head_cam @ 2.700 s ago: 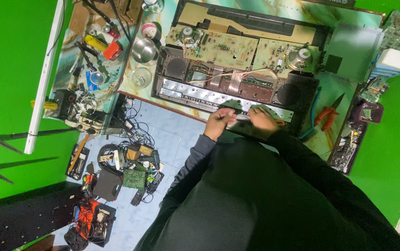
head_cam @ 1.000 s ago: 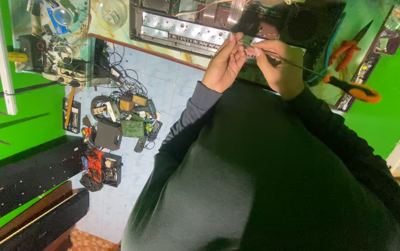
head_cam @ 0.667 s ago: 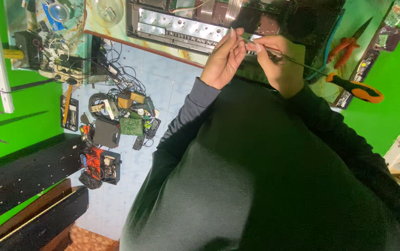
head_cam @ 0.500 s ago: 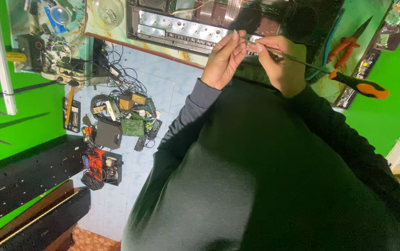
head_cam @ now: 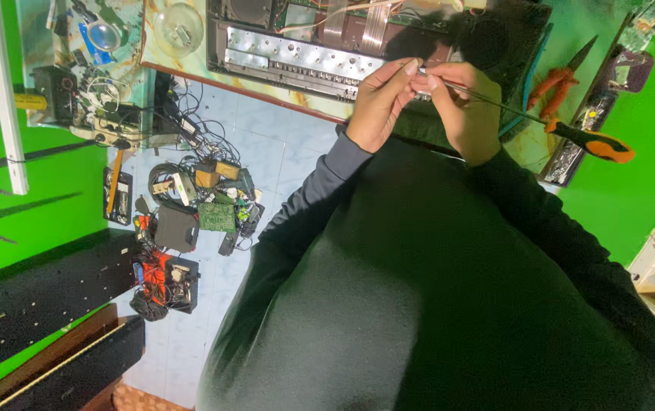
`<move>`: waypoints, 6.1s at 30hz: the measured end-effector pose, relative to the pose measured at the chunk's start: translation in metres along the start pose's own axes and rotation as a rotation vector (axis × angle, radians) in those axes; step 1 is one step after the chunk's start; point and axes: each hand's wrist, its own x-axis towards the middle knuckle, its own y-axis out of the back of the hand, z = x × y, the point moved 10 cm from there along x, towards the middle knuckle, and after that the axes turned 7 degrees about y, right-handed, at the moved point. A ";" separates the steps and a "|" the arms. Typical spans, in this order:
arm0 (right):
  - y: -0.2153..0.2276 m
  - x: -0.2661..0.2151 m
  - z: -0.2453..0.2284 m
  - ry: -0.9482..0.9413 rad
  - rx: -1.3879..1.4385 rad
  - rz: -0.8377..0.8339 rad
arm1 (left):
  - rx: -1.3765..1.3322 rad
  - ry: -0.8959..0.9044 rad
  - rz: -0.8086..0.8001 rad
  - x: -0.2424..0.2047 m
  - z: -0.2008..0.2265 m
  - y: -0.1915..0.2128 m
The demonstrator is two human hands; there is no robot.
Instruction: The person uses a screwdriver to remove screws from a disassembled electronic device on a workbench. They then use pliers to manipulate small components and wires within the device's chassis.
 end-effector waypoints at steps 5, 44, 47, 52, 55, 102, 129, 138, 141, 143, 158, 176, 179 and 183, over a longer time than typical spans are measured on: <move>0.008 -0.005 0.008 -0.010 0.059 0.059 | -0.042 0.044 -0.031 0.004 -0.007 -0.004; 0.018 -0.029 0.012 -0.048 -0.025 0.069 | 0.089 0.207 -0.001 -0.017 -0.022 -0.009; 0.017 -0.028 0.011 -0.042 0.050 0.074 | 0.106 0.231 0.031 -0.021 -0.025 -0.008; 0.020 -0.032 0.009 -0.067 0.019 0.079 | 0.052 0.227 0.004 -0.016 -0.027 -0.006; 0.023 -0.031 0.004 -0.031 -0.175 0.054 | 0.058 0.231 0.004 -0.017 -0.030 -0.005; -0.136 0.003 0.023 -0.111 -0.011 0.234 | 0.271 0.076 -0.062 -0.063 0.156 0.165; -0.162 0.082 0.040 -0.085 0.004 0.233 | 0.513 0.167 -0.039 -0.007 0.197 0.219; -0.177 0.092 0.036 -0.097 -0.044 0.226 | 0.463 0.245 -0.082 0.003 0.209 0.226; -0.187 0.093 0.027 -0.060 -0.087 0.247 | 0.472 0.245 -0.064 0.010 0.217 0.231; -0.195 0.095 0.021 -0.036 -0.097 0.273 | 0.553 0.213 -0.019 0.017 0.228 0.236; -0.266 0.100 0.040 -0.031 -0.349 0.493 | 0.478 0.399 -0.150 0.013 0.301 0.245; -0.288 0.119 0.062 -0.061 -0.162 0.516 | 1.018 0.076 -0.169 0.036 0.317 0.278; -0.283 0.125 0.066 -0.045 -0.186 0.464 | 1.375 -0.108 -0.107 0.035 0.325 0.272; -0.279 0.129 0.072 -0.021 -0.203 0.419 | 1.525 -0.130 -0.104 0.033 0.315 0.278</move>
